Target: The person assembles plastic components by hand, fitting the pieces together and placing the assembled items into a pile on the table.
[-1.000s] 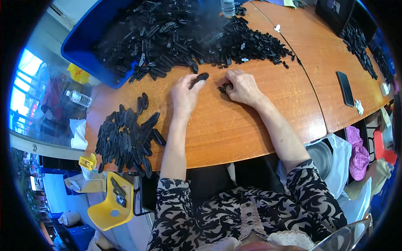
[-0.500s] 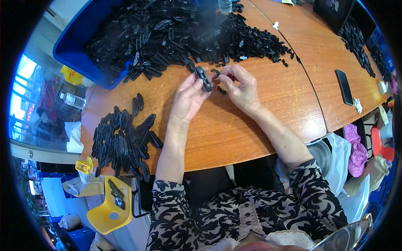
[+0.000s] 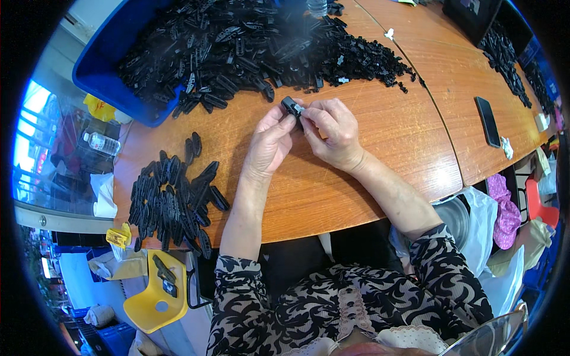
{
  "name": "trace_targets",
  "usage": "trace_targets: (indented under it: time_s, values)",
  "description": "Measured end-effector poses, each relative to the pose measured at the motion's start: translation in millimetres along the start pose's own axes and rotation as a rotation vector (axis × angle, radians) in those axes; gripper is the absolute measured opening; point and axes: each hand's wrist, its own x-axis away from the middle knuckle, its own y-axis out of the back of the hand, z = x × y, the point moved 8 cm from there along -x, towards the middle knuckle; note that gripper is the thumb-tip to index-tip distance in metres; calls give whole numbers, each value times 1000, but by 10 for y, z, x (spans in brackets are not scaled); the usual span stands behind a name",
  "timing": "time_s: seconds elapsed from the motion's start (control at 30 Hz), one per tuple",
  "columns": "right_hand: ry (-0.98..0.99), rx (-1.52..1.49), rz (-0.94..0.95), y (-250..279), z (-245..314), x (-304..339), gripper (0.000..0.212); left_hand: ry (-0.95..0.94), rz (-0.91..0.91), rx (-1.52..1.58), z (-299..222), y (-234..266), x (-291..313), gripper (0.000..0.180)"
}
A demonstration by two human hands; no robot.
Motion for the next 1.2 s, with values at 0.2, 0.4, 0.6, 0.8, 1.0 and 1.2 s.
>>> trace_targets:
  time_s: [0.2, 0.4, 0.6, 0.8, 1.0, 1.2]
  values:
    - [77, 23, 101, -102, -5, 39, 16, 20, -49, -12, -12, 39, -2, 34]
    - [204, 228, 339, -383, 209, 142, 27, 53, -350, -101, 90, 365, 64, 27]
    - [80, 183, 354, -462, 128, 160, 34, 55, -427, -3, 39, 769, 66, 21]
    - [-343, 311, 282, -121, -766, 181, 18, -233, -706, -567, -570, 1086, -304, 33]
    - [-578, 224, 546, -235, -846, 247, 19, -12, -996, -1440, -805, 1034, -738, 58]
    - [-170, 415, 751, -509, -374, 417, 13, 46, -911, -1589, -753, 898, -771, 45]
